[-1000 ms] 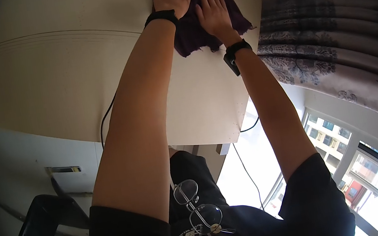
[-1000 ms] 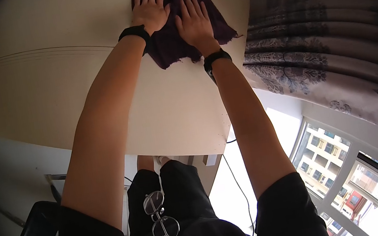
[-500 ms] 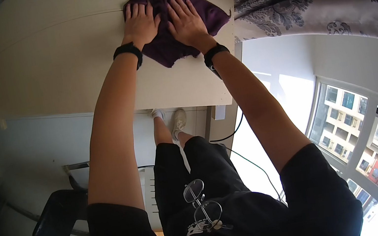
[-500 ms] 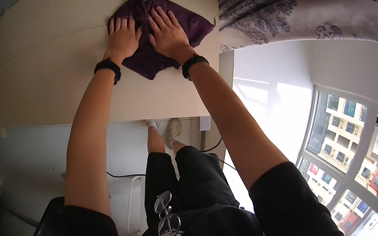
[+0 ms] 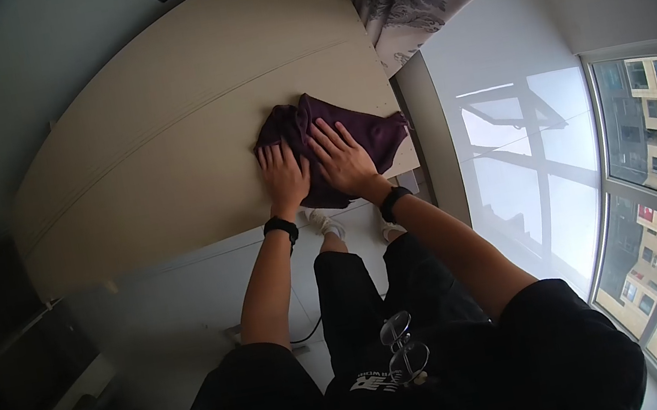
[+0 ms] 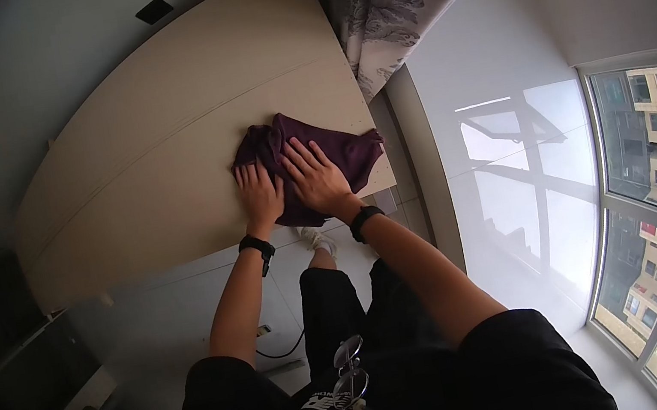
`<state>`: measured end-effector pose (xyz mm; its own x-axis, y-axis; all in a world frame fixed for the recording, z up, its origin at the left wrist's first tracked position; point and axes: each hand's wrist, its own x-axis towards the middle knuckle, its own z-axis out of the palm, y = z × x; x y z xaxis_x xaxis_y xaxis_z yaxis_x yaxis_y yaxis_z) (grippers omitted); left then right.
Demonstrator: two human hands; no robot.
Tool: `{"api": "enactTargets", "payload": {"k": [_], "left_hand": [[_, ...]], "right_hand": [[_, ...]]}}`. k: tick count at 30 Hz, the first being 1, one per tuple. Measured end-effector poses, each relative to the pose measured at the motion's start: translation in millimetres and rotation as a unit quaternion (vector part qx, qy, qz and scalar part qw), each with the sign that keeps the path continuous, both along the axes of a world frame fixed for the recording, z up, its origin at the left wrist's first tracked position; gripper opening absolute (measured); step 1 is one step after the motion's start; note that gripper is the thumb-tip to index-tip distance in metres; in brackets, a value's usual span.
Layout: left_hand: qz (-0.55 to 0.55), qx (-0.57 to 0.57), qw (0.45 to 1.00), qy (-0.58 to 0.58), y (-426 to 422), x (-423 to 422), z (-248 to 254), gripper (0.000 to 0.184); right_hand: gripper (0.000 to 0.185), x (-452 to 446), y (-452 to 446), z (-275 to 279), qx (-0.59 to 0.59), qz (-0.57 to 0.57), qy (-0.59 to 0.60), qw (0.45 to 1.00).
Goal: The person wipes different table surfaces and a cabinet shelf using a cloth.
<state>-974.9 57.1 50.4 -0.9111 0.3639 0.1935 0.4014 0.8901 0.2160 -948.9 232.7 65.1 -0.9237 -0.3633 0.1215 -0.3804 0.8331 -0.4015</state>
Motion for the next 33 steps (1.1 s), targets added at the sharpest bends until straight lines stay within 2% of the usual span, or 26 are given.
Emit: {"api": "enactTargets", "payload": {"k": [6, 10, 13, 18, 21, 24, 28, 33], "left_hand": [[-0.001, 0.045, 0.999, -0.004, 0, -2, -3, 0.054], [-0.035, 0.004, 0.999, -0.015, -9, -1, 6, 0.050], [-0.058, 0.021, 0.997, -0.055, -53, 5, -4, 0.060], [0.037, 0.012, 0.997, -0.064, -166, 5, -1, 0.068], [0.040, 0.014, 0.999, -0.018, -220, -13, 0, 0.069], [0.055, 0.008, 0.997, -0.057, -235, -46, 4, 0.068], [0.079, -0.010, 0.996, -0.036, -241, -100, -2, 0.066], [0.047, 0.004, 0.999, -0.009, -248, -168, -15, 0.063]], "right_hand": [[0.056, 1, -5, -3, 0.018, -0.028, -0.004, 0.999], [0.052, 9, -37, -6, 0.034, -0.117, -0.009, 0.992], [0.053, 18, -84, -12, 0.044, -0.185, 0.007, 0.982], [0.059, 17, -171, -11, 0.029, -0.106, -0.016, 0.994], [0.055, -14, -217, -5, 0.023, -0.052, -0.011, 0.998], [0.054, -61, -237, -7, 0.017, -0.047, 0.007, 0.999], [0.055, -121, -250, -11, 0.029, -0.086, 0.026, 0.996], [0.055, -177, -254, -16, 0.061, -0.129, 0.038, 0.989]]}}
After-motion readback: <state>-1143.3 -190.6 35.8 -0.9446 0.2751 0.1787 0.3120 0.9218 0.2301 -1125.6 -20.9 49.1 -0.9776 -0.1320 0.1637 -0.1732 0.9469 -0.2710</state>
